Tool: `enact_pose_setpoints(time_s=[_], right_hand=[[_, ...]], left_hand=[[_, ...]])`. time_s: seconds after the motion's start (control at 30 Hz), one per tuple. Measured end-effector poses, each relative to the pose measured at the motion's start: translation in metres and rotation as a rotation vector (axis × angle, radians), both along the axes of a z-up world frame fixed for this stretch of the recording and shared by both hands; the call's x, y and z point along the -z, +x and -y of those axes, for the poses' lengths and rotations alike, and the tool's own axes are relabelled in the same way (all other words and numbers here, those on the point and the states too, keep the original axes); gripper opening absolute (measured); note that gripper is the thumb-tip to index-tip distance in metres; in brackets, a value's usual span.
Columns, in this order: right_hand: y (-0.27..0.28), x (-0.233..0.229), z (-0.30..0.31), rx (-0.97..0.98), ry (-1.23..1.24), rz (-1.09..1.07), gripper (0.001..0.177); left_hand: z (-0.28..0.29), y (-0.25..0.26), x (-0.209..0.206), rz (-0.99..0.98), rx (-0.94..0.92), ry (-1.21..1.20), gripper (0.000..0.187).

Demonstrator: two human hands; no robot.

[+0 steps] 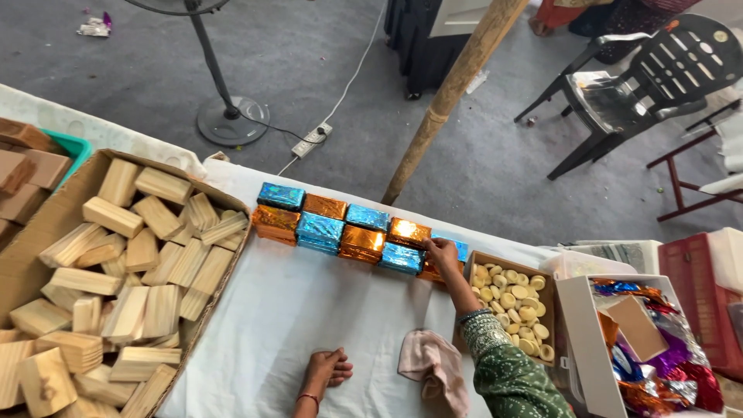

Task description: Wrapping small wooden blocks and pieces in colorful foil and packaging them.

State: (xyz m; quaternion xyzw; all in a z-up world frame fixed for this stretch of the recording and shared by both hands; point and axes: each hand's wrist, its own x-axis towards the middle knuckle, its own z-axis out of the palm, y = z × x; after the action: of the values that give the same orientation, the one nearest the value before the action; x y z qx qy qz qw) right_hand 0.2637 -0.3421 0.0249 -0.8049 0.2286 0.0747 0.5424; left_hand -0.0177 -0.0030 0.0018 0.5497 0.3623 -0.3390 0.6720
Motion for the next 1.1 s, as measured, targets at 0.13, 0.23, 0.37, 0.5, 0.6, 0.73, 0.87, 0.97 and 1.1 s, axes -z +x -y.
enact_pose_setpoints(time_s=[0.13, 0.23, 0.37, 0.5, 0.6, 0.73, 0.87, 0.97, 1.1], right_hand=[[0.003, 0.017, 0.014, -0.021, 0.008, 0.039, 0.045], [0.004, 0.021, 0.009, -0.056, 0.012, 0.044, 0.047], [0.005, 0.019, 0.007, -0.055, -0.021, 0.039, 0.049], [0.001, 0.026, 0.007, -0.055, -0.388, 0.196, 0.058], [-0.017, -0.036, -0.017, -0.227, -0.705, 0.459, 0.071], [-0.008, -0.071, -0.030, -0.478, -0.727, 0.442, 0.088], [0.008, -0.071, -0.035, -0.606, -0.804, 0.255, 0.073], [0.013, -0.070, -0.031, -0.652, -0.789, 0.174, 0.066], [0.011, -0.067, -0.028, -0.669, -0.756, 0.171, 0.070]], left_hand=[[0.006, 0.003, 0.010, -0.022, 0.004, 0.016, 0.040], [0.003, 0.003, -0.001, -0.036, 0.004, 0.051, 0.041], [0.003, 0.003, -0.008, -0.020, -0.001, 0.045, 0.040], [0.003, 0.001, 0.000, -0.010, -0.012, 0.026, 0.039], [0.003, 0.003, -0.005, -0.027, 0.007, 0.049, 0.039], [0.004, 0.001, 0.007, -0.012, 0.026, 0.053, 0.039], [0.001, 0.001, 0.012, -0.009, 0.006, 0.036, 0.039], [0.001, 0.000, 0.007, 0.007, 0.003, 0.019, 0.039], [0.001, 0.000, -0.002, 0.040, 0.041, 0.052, 0.041]])
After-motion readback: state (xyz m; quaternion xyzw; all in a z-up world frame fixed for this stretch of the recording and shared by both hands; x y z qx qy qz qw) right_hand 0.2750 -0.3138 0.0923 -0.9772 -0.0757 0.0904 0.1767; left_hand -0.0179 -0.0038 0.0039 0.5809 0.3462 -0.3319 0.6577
